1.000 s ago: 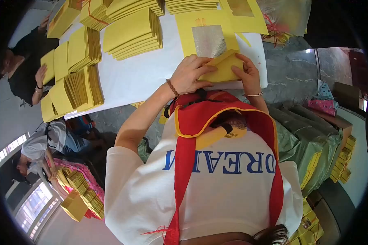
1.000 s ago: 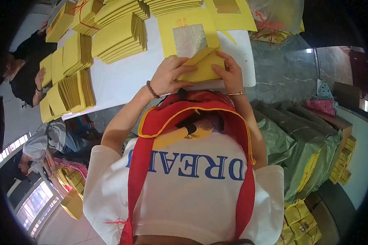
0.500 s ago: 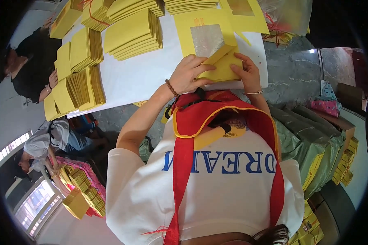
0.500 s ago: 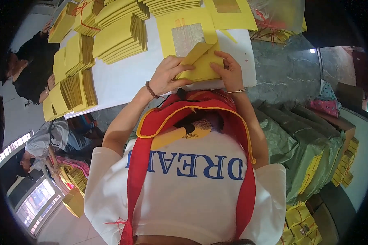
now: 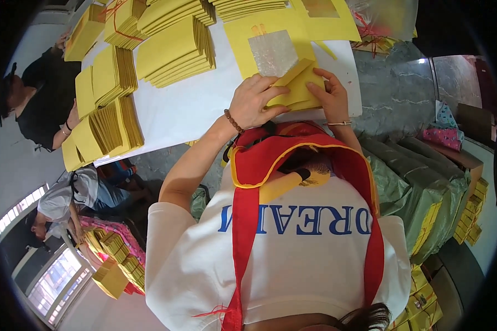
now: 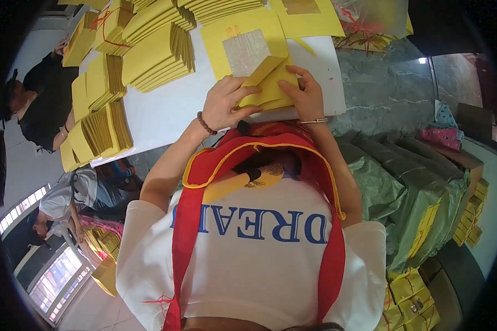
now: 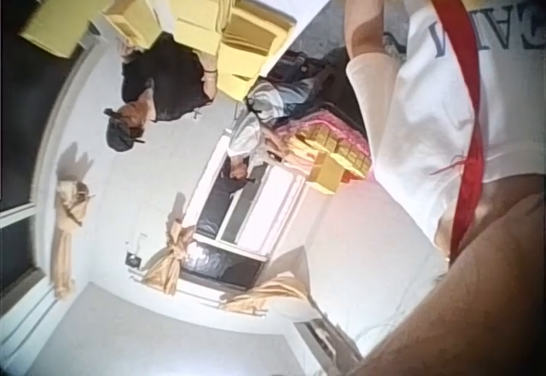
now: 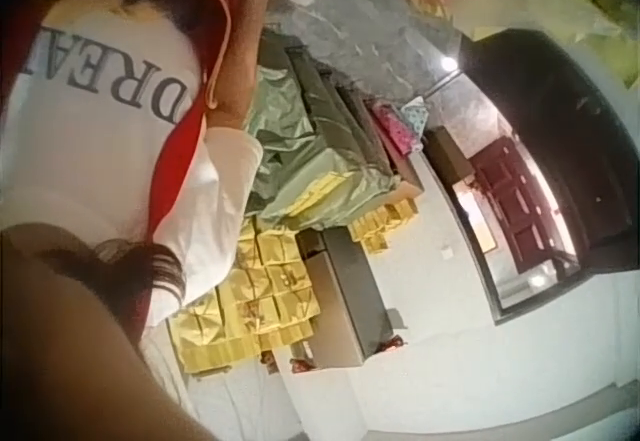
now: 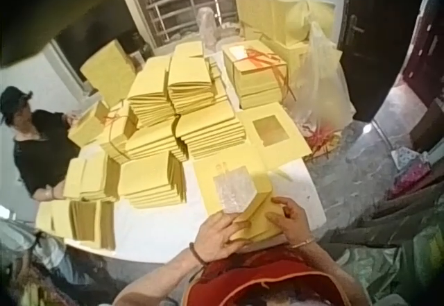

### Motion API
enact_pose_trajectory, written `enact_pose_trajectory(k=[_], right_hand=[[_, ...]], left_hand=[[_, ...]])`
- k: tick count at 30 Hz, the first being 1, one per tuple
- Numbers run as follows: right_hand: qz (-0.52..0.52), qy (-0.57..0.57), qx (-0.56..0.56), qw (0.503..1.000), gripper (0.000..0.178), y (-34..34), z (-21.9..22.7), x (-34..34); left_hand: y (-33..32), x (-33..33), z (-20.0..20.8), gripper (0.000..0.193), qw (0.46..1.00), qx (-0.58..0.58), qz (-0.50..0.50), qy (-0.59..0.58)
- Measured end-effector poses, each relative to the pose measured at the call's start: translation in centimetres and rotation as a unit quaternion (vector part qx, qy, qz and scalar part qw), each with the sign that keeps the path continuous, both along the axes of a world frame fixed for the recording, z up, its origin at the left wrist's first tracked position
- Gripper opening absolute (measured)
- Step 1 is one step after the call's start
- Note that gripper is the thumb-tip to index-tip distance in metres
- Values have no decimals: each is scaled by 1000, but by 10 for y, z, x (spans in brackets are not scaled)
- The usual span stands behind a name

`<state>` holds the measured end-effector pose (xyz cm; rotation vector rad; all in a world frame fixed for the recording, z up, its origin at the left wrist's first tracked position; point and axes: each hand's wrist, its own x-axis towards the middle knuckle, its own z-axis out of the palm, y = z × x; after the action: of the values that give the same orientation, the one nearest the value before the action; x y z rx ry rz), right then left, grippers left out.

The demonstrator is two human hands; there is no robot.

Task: Folding sheets of yellow joss paper with silver foil centers.

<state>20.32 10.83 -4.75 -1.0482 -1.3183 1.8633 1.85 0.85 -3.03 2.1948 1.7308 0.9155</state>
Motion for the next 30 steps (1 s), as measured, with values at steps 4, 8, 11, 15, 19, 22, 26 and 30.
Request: enact_pose_trajectory(k=[4, 8, 11, 15, 19, 22, 26, 30], right_hand=[[4, -9, -10, 1000, 41, 0, 3, 1], [3, -6, 5, 1000, 41, 0, 0, 0], [-10, -37, 39, 999, 40, -2, -4, 2], [-44, 2, 23, 999, 41, -2, -6, 4], [64, 20, 64, 996, 43, 0, 0, 8], [113, 20, 27, 993, 43, 6, 0, 13], [128, -38, 53, 990, 42, 12, 4, 13], [173, -46, 54, 982, 40, 16, 14, 15]], left_hand=[[1, 2, -1, 29, 1000, 10, -2, 17], [1, 1, -2, 24, 999, 31, -4, 28], [2, -2, -6, 16, 999, 46, -3, -15], [-5, -2, -4, 10, 991, 2, 77, -111], [-8, 0, -6, 10, 972, -37, 141, -184], [-6, 4, -3, 11, 981, 8, 116, -152], [-4, 5, -2, 10, 989, 28, 94, -110], [-6, 1, -4, 10, 988, 28, 96, -121]])
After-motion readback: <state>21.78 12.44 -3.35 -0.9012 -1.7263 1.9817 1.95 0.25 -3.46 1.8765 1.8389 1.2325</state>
